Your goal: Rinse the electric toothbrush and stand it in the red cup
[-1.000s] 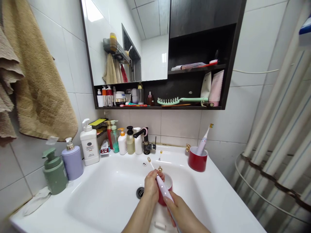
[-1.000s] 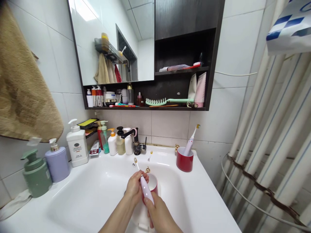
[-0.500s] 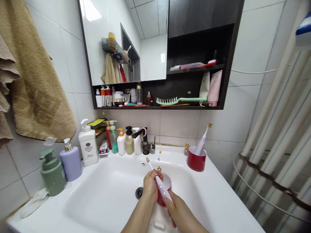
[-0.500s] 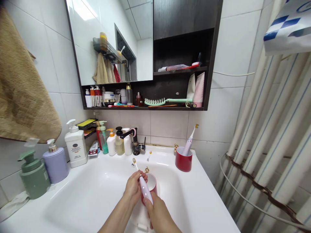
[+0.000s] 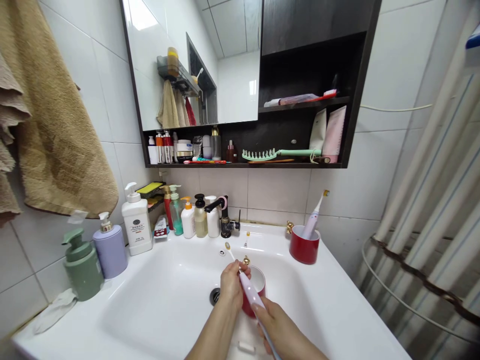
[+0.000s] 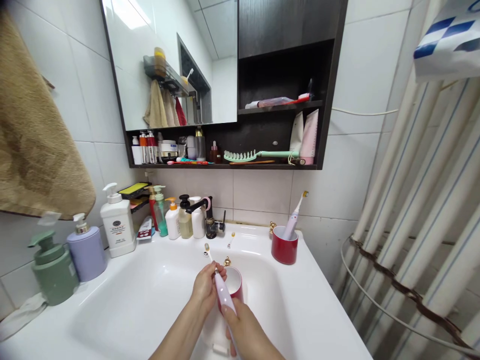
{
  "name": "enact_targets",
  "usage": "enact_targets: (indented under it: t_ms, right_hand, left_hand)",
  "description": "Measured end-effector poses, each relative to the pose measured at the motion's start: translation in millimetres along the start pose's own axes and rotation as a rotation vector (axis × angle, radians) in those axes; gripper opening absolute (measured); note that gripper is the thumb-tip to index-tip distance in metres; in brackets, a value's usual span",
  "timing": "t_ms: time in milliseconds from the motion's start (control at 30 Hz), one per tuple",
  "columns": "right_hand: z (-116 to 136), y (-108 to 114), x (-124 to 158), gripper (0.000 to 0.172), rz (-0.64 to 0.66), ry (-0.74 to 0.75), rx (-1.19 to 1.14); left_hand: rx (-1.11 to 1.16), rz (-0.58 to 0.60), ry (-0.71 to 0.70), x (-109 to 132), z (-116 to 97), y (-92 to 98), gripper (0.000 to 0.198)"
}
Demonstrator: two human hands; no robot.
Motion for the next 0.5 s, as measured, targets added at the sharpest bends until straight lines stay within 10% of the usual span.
enact_targets:
  t_ms: [167,500]
  right_hand:
    - [-9,3,4,0.019,-0.076,0.201,0.257]
    - [8,15,10,0.038,-0.122,0.259,0.202]
  left_hand:
    - [-0.005,-0.056,-0.035,-11,-26,18.3,0.012]
    - [-0.789,-0.2,-0.072,-66,-24,-6.9,0.02]
Point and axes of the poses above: each hand's wrist, its own x-axis away from the middle knuckle, its own y-axis out of the back of the hand, z = x × y, the point moved 3 cm from there along -x, towards the middle knuckle, and after that the axes turned 13 degrees about y, right-handed, at the moved point
